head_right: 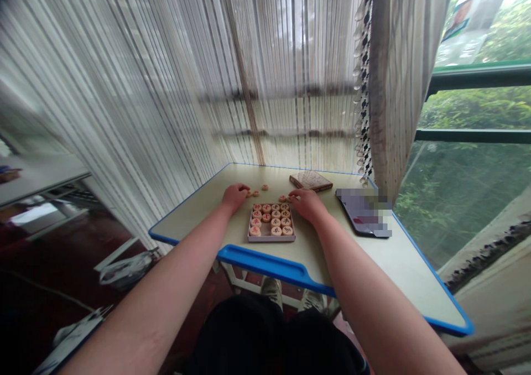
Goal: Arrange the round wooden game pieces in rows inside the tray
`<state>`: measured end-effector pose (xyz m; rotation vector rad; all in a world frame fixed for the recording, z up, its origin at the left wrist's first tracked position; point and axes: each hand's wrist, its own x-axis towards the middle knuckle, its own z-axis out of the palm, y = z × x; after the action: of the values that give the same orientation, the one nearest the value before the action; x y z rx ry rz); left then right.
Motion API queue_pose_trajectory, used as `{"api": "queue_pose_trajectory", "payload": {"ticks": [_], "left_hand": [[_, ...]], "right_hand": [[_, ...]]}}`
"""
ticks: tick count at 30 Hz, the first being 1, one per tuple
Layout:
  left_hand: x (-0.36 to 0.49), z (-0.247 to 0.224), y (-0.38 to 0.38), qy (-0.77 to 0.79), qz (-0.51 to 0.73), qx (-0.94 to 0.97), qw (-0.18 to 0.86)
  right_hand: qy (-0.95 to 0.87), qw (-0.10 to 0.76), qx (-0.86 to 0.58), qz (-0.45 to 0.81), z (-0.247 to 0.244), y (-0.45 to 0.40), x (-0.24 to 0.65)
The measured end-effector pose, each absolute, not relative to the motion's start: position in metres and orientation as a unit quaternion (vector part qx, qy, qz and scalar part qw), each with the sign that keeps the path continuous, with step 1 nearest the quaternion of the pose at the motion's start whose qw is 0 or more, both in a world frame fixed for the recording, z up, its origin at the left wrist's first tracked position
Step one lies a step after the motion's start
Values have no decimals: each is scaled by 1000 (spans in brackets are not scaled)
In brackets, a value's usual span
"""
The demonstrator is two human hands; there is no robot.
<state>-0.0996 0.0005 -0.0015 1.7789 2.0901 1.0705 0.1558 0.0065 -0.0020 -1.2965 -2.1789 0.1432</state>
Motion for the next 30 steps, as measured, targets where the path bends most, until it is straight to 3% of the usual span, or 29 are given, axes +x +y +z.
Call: {"api": "queue_pose_trajectory", "payload": {"ticks": [17, 23, 30], "left_hand": [[-104, -7, 6, 700, 364, 608, 90], [-102, -5, 4, 700, 363, 607, 98], [-101, -3, 2, 700, 359, 611, 93]], "right_hand": [[-792, 259, -547, 84, 5, 3, 157], [-784, 304, -539, 56, 7, 2, 155], [-850, 344, -394, 54, 24, -34, 128]]}}
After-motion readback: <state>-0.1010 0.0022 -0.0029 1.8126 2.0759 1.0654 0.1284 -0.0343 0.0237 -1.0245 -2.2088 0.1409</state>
